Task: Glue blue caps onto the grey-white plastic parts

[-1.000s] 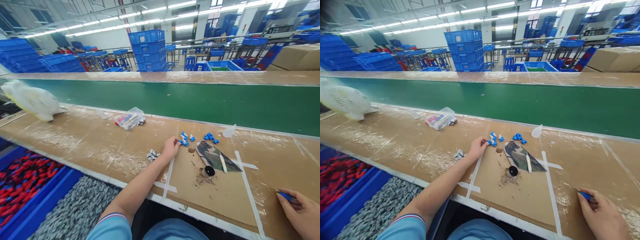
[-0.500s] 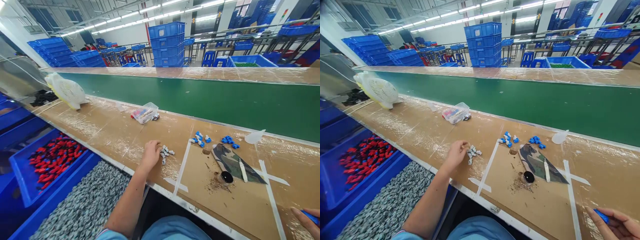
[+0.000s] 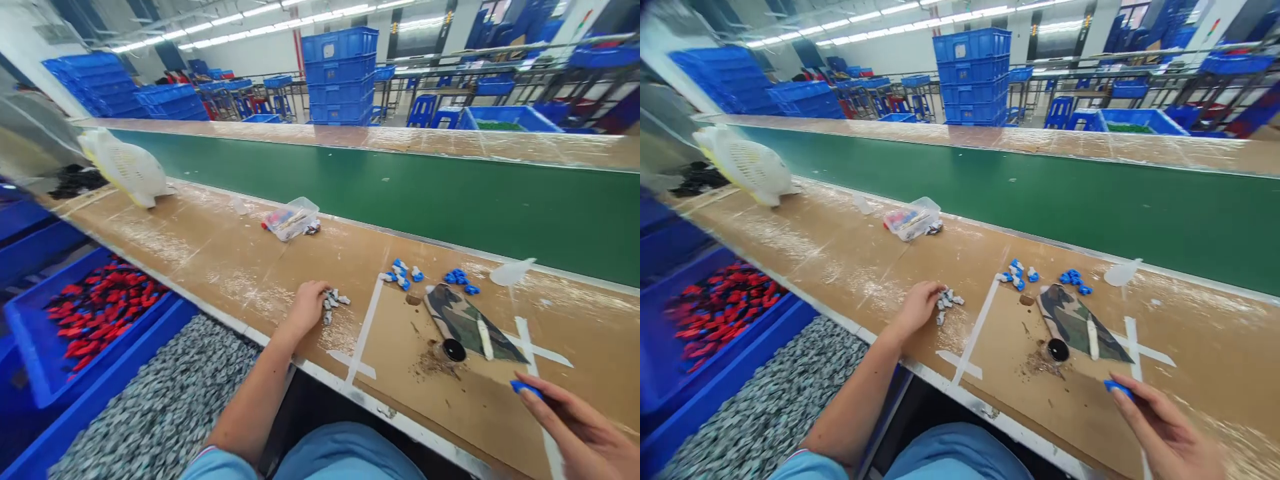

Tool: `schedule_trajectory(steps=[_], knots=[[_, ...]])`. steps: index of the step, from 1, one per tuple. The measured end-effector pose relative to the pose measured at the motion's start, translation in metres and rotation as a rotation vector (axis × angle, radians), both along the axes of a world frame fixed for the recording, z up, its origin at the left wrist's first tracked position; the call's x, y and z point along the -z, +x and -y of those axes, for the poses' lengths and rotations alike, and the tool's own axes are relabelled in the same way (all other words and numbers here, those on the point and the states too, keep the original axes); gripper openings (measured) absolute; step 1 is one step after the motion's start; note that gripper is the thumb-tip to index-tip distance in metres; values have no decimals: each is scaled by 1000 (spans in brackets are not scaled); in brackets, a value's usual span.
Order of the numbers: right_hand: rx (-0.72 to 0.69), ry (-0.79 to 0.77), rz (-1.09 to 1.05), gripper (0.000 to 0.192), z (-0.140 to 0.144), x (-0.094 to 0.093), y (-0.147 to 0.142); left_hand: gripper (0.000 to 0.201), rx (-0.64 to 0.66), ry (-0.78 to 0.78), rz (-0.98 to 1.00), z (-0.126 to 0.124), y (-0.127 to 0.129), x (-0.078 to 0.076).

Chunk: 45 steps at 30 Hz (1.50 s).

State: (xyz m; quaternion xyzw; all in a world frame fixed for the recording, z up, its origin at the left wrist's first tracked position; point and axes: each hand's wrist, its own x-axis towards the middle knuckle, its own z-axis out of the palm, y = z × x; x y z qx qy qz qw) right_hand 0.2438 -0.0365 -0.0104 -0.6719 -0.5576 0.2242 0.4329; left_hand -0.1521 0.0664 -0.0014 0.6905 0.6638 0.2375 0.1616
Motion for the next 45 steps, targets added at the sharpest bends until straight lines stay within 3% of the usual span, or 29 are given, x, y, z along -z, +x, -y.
schedule_trajectory(steps=[3,7,14,19,23,25,27,29,32,38,41,45], knots=[[34,-115,-375,39,-3,-15,-23,23,22,36,-20,-2,-4,7],[22,-263,-738,39,-4,-26,-41,29,76,109,-81,0,-10,17],[-20,-307,-924,31,-1,-30,-46,28,127,183,-99,2,-11,23],[-2,-195,-798,33,0,-20,-41,30,15,267,-23,4,-12,15],[8,-166,-658,32,-1,-17,-37,26,-73,332,224,18,-2,-3],[-16,-167,-617,30,-3,-19,-37,23,-16,233,468,29,16,-10],[-45,-174,-574,31,-4,-22,-39,22,70,15,722,41,43,-11],[-71,-172,-519,33,-4,-24,-41,24,153,-240,912,51,73,-6],[-93,-154,-433,31,-2,-23,-41,26,187,-403,1093,61,111,4],[-103,-197,-272,39,-3,-28,-44,24,176,-435,1165,67,134,11],[-101,-131,-202,38,-7,-31,-46,23,179,-419,1112,67,135,15],[-250,15,-20,34,-13,-33,-45,22,196,-378,1101,67,138,19]])
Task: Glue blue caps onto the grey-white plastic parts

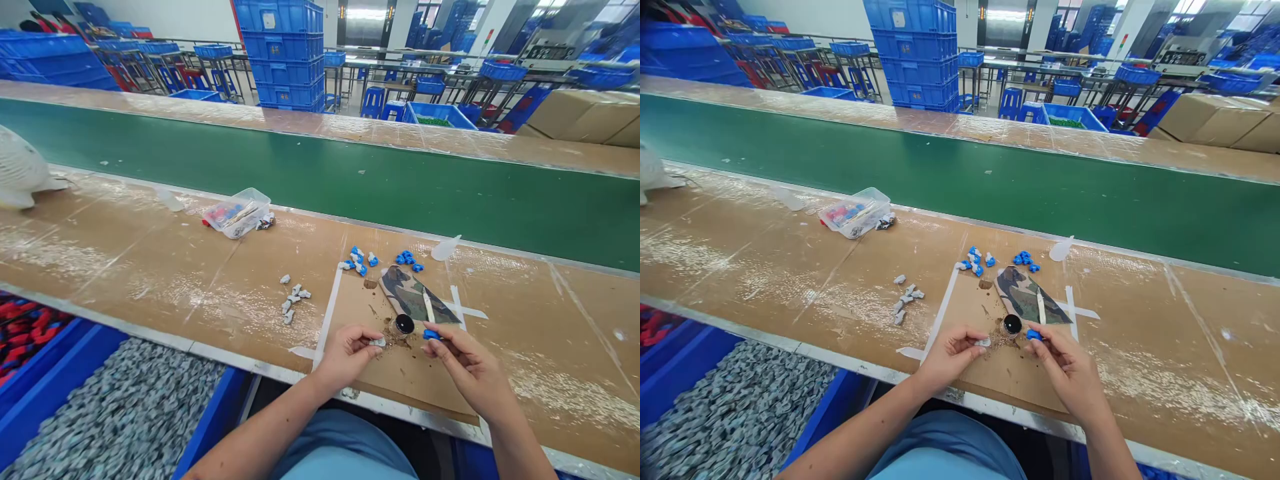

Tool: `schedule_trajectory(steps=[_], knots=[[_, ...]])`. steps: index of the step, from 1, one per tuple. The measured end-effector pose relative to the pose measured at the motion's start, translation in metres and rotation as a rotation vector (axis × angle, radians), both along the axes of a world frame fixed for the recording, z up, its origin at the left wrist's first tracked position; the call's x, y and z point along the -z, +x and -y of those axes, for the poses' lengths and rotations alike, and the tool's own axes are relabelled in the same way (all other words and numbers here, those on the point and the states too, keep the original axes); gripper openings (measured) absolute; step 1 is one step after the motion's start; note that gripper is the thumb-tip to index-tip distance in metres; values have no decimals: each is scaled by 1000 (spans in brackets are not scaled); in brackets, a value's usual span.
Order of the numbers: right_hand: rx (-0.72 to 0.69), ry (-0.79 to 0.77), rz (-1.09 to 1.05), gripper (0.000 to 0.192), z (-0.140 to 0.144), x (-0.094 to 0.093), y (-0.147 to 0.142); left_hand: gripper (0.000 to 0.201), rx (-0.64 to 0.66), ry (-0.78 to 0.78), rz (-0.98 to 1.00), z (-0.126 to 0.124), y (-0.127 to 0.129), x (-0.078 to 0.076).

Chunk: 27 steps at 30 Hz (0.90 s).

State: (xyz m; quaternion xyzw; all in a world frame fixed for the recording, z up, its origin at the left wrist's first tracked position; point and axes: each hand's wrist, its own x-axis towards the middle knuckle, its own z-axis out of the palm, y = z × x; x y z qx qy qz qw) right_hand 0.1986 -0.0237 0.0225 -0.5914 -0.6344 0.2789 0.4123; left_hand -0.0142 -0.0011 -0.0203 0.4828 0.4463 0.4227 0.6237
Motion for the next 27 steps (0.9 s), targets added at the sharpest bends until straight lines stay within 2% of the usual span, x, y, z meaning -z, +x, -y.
schedule_trajectory(steps=[4,8,12,17,27], knots=[[-45,149,324,27,-6,-1,2,22,41,11,36,0,1,-3],[-82,247,476,21,-12,-3,-1,23,36,-27,43,-1,1,-4],[-116,265,503,22,-16,-4,-4,25,0,-64,64,-1,1,1],[-129,258,495,23,-18,-3,-5,25,-22,-32,53,0,2,4],[-46,251,416,21,-15,1,-4,27,49,-83,56,3,2,-3]])
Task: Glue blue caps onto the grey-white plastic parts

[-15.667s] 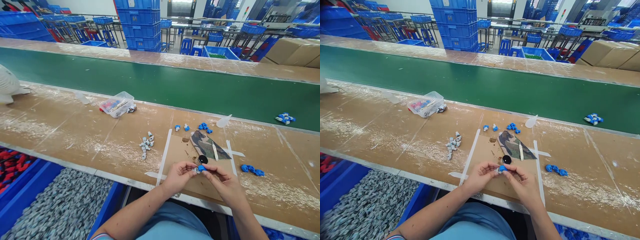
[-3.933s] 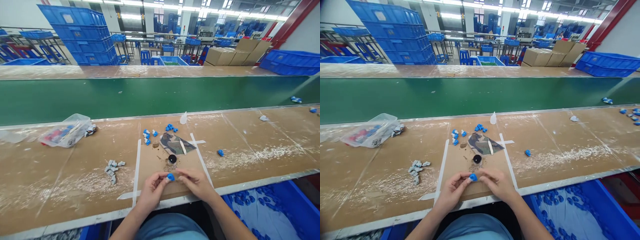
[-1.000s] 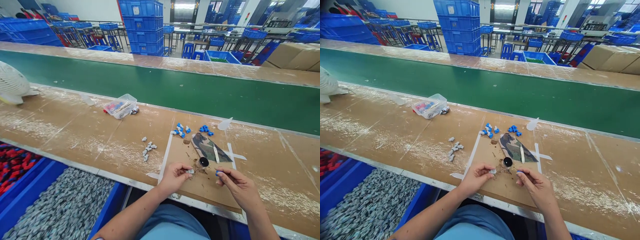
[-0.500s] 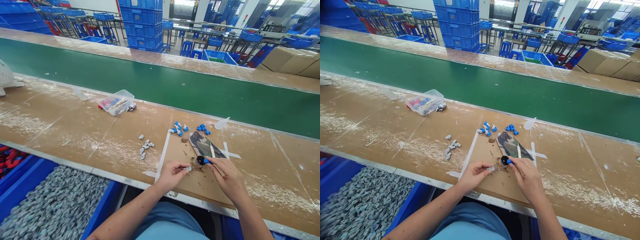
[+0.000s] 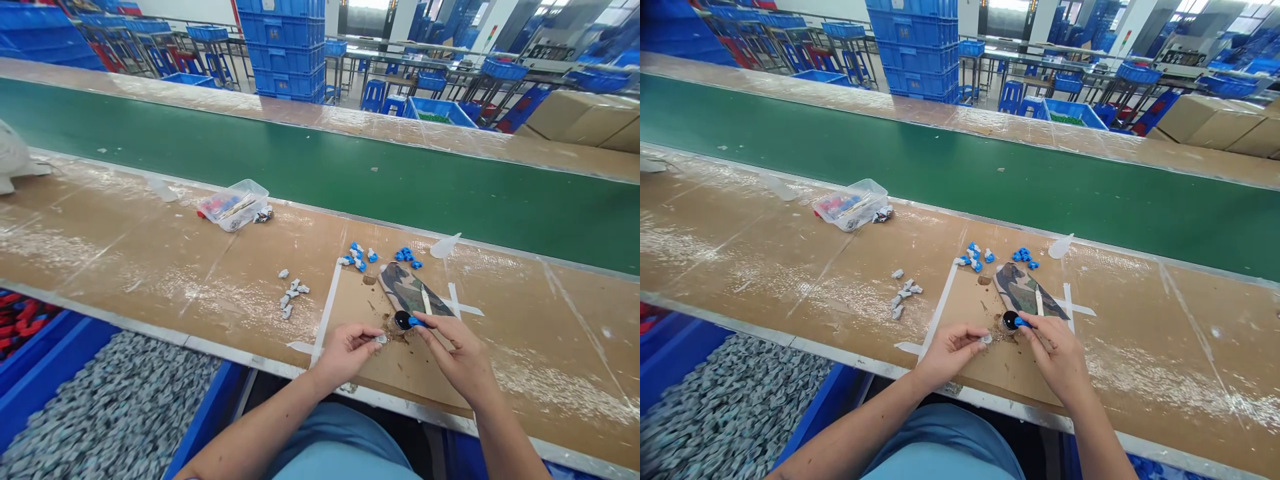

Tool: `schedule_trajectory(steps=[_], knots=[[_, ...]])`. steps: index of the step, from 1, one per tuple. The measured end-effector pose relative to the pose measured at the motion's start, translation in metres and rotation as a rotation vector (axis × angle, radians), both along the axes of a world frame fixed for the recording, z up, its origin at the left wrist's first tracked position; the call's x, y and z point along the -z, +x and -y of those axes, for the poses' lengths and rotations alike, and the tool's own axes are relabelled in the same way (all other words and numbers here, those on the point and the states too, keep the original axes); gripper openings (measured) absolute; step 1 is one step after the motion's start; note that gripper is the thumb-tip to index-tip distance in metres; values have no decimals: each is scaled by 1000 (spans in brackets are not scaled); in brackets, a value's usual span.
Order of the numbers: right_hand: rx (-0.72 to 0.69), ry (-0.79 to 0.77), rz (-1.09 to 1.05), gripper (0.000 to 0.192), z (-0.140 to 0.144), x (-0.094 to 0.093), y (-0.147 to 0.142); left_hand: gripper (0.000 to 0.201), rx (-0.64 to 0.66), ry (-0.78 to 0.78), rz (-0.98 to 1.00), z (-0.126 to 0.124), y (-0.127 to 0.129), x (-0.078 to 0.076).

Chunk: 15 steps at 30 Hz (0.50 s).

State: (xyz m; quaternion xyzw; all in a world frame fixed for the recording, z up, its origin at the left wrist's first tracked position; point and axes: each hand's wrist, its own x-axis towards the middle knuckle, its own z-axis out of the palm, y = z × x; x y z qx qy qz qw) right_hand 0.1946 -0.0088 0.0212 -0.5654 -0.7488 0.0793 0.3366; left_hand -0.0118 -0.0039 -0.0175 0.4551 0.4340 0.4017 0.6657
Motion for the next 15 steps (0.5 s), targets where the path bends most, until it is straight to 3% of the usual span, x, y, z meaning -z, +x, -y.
schedule_trajectory(steps=[5,10,15], knots=[[45,-94,-96,22,3,1,2,30,-9,-11,49,3,4,-2],[22,-288,-377,24,19,-1,-8,28,-16,-24,42,3,5,1],[-43,-280,-413,20,29,3,-28,29,36,7,100,4,5,1]])
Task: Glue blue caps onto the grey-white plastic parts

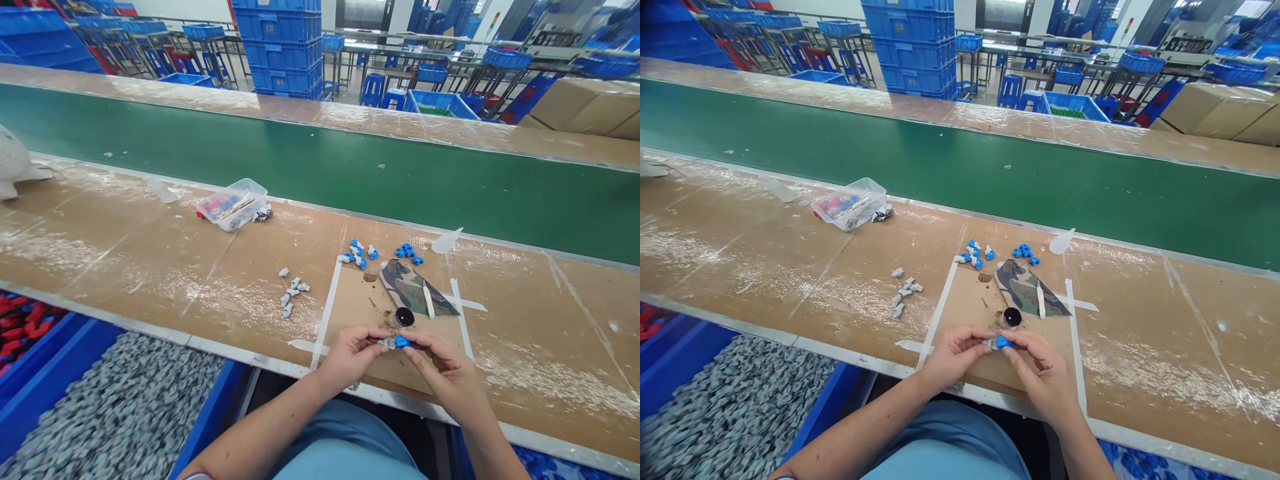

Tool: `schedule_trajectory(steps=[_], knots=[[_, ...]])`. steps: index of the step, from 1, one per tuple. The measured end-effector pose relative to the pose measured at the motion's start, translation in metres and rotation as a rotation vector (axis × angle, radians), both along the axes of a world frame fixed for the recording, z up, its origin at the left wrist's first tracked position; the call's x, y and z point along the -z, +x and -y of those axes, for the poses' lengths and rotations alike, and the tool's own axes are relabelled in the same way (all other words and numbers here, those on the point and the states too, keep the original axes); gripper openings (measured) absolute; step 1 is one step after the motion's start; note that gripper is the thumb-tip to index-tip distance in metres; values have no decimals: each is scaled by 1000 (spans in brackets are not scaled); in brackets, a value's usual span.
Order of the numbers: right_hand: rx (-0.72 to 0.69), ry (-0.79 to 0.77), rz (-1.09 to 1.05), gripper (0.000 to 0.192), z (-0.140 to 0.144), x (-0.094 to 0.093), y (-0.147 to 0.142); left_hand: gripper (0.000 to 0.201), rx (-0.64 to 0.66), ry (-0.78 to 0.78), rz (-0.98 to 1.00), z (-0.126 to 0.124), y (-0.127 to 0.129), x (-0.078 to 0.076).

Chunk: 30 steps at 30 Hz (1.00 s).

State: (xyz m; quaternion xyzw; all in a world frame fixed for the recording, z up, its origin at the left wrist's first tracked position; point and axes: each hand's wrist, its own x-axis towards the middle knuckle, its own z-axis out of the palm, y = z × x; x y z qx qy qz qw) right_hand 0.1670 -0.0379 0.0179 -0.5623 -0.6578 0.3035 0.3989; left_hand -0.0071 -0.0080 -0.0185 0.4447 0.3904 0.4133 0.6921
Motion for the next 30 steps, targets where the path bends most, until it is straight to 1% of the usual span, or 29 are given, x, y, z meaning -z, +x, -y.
schedule_trajectory(steps=[5,11,16,19,22,27,30], knots=[[-33,8,9,19,-2,1,-8,30,24,17,71,1,1,2],[-87,8,70,19,-4,-3,-3,30,52,46,24,1,-2,5],[-245,-88,130,17,-10,-13,6,32,150,57,38,4,-4,1],[-314,-101,131,16,-14,-18,7,34,153,39,51,6,-4,-1],[-267,-73,66,16,-13,-16,2,38,112,2,54,6,-5,-2],[-80,-72,-43,16,-5,-5,-7,42,85,-45,91,3,-4,-2],[-45,-106,-97,17,-3,0,-7,45,97,-78,85,1,-3,-3]])
